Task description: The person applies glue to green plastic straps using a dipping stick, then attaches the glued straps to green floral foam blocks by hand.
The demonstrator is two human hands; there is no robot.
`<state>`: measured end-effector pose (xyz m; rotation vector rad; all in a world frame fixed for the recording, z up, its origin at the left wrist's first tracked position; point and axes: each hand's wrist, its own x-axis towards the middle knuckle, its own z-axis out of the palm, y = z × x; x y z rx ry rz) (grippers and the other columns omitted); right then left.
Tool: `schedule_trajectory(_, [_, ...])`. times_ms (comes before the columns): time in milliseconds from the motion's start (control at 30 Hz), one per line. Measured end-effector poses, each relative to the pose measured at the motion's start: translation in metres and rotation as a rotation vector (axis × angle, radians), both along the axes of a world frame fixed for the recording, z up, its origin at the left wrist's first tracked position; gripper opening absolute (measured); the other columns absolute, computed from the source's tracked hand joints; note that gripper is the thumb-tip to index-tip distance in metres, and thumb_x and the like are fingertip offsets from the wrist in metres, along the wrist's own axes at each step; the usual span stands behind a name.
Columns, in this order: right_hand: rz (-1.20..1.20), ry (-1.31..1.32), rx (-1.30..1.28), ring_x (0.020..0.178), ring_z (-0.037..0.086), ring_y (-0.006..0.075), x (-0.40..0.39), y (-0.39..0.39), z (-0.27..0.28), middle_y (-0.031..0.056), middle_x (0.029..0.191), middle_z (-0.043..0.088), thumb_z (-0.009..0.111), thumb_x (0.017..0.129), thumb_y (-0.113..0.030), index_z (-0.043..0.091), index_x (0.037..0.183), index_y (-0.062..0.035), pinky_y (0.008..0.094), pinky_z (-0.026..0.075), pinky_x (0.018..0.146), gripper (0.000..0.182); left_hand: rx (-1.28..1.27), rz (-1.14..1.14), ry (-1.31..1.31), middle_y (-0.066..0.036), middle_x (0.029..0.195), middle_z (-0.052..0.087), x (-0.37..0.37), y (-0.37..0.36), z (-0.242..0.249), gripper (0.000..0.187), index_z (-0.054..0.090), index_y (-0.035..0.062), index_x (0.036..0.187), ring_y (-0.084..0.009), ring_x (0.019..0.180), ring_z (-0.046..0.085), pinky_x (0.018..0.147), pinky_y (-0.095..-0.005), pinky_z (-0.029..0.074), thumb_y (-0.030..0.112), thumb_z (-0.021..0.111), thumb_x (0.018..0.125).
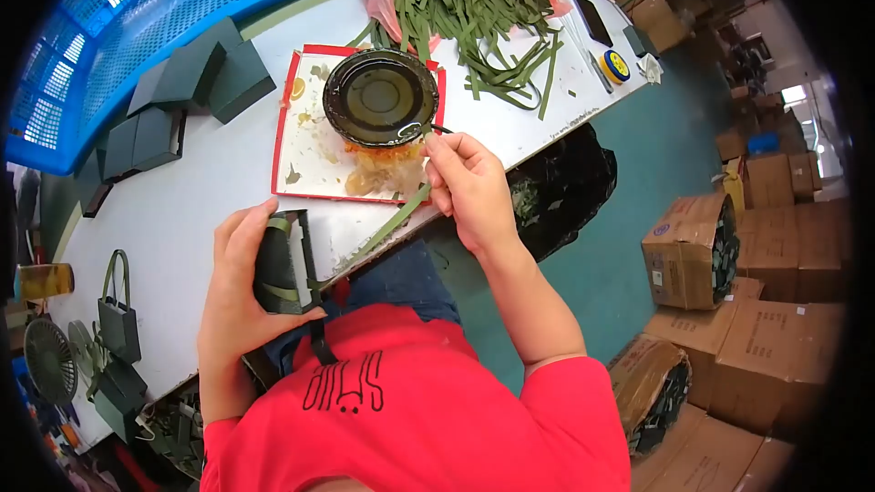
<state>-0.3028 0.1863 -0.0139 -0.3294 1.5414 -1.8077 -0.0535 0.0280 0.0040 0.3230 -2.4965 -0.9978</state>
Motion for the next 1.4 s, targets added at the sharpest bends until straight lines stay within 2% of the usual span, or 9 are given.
schedule_trajectory(67, [-0.009,0.004,0.019,0.046,0.037,0.0028,-0.005,-0.005,0.001,-0.0027,0.066,0.053,0.065,0.099,-0.023,0.063,0.092,-0.0029,0.0197,0.027,0.042,0.022,-0.017,-0.028,0.023,-0.014,0.143,0.053,-0.005,0.001,0.001,0.103,0.047,0.0046,0.143,-0.0384,0.127,0.048,0.105,-0.0487,0.040,0.028,0.094,0.055])
schedule_trajectory(100, [-0.004,0.001,0.028,0.046,0.036,0.0027,-0.007,-0.006,0.001,-0.0028,0.065,0.052,0.065,0.099,-0.023,0.063,0.091,-0.0030,0.0197,0.026,0.041,0.022,-0.060,-0.075,-0.025,-0.019,0.142,0.048,-0.005,-0.001,0.001,0.114,0.040,0.0033,0.148,-0.0373,0.131,0.044,0.105,-0.0452,0.043,0.028,0.097,0.053])
schedule_trajectory(433, [0.022,-0.054,0.079,0.046,0.031,0.0019,-0.015,-0.014,-0.005,-0.0038,0.063,0.050,0.069,0.094,-0.022,0.060,0.083,-0.0063,0.0203,0.021,0.040,0.021,-0.107,-0.091,-0.016,-0.016,0.146,0.049,-0.006,0.001,-0.003,0.115,0.041,0.0042,0.148,-0.0401,0.131,0.045,0.106,-0.0475,0.042,0.027,0.097,0.051])
schedule_trajectory(833, [-0.022,-0.016,0.022,0.049,0.034,0.0016,0.005,0.000,0.007,-0.0048,0.064,0.049,0.064,0.096,-0.020,0.060,0.085,-0.0077,0.0198,0.024,0.043,0.017,0.014,-0.032,-0.011,-0.017,0.140,0.049,-0.001,-0.002,-0.001,0.111,0.043,0.0045,0.147,-0.0366,0.130,0.046,0.106,-0.0440,0.042,0.025,0.097,0.052])
schedule_trajectory(933, [0.144,0.051,0.084,0.052,0.038,0.0011,0.029,0.005,0.014,-0.0053,0.067,0.052,0.064,0.097,-0.020,0.062,0.090,-0.0057,0.0196,0.027,0.046,0.016,0.062,-0.023,-0.039,-0.013,0.146,0.051,0.001,-0.004,0.004,0.107,0.044,0.0061,0.146,-0.0366,0.129,0.048,0.105,-0.0468,0.040,0.028,0.094,0.055])
schedule_trajectory(967, [0.300,0.046,0.134,0.058,0.044,0.0002,0.033,0.009,0.018,-0.0055,0.071,0.056,0.065,0.098,-0.018,0.063,0.095,-0.0037,0.0193,0.031,0.049,0.015,0.081,-0.041,-0.033,-0.013,0.146,0.051,0.001,-0.004,0.005,0.108,0.044,0.0066,0.147,-0.0365,0.129,0.048,0.105,-0.0467,0.039,0.029,0.094,0.055])
schedule_trajectory(1067, [0.492,-0.050,0.099,0.064,0.048,-0.0005,0.051,-0.001,0.024,-0.0056,0.074,0.058,0.066,0.097,-0.016,0.064,0.094,-0.0028,0.0188,0.035,0.054,0.014,0.129,-0.090,0.001,-0.013,0.146,0.051,0.002,-0.006,0.002,0.107,0.043,0.0076,0.147,-0.0364,0.131,0.047,0.107,-0.0464,0.038,0.030,0.095,0.056])
schedule_trajectory(1267, [0.627,-0.083,0.181,0.066,0.051,0.0004,0.060,-0.017,0.020,-0.0056,0.075,0.060,0.067,0.097,-0.018,0.063,0.090,-0.0034,0.0196,0.040,0.058,0.017,0.153,-0.118,-0.034,-0.014,0.144,0.053,0.004,-0.005,0.005,0.107,0.043,0.0069,0.147,-0.0366,0.131,0.048,0.108,-0.0459,0.038,0.030,0.094,0.057])
schedule_trajectory(1400, [0.627,-0.034,0.202,0.062,0.048,-0.0010,0.065,-0.023,0.015,-0.0060,0.073,0.061,0.068,0.096,-0.018,0.061,0.086,-0.0059,0.0185,0.034,0.053,0.017,0.137,-0.134,-0.004,-0.013,0.142,0.054,0.003,-0.005,0.002,0.106,0.043,0.0065,0.147,-0.0365,0.130,0.048,0.107,-0.0461,0.038,0.031,0.094,0.057])
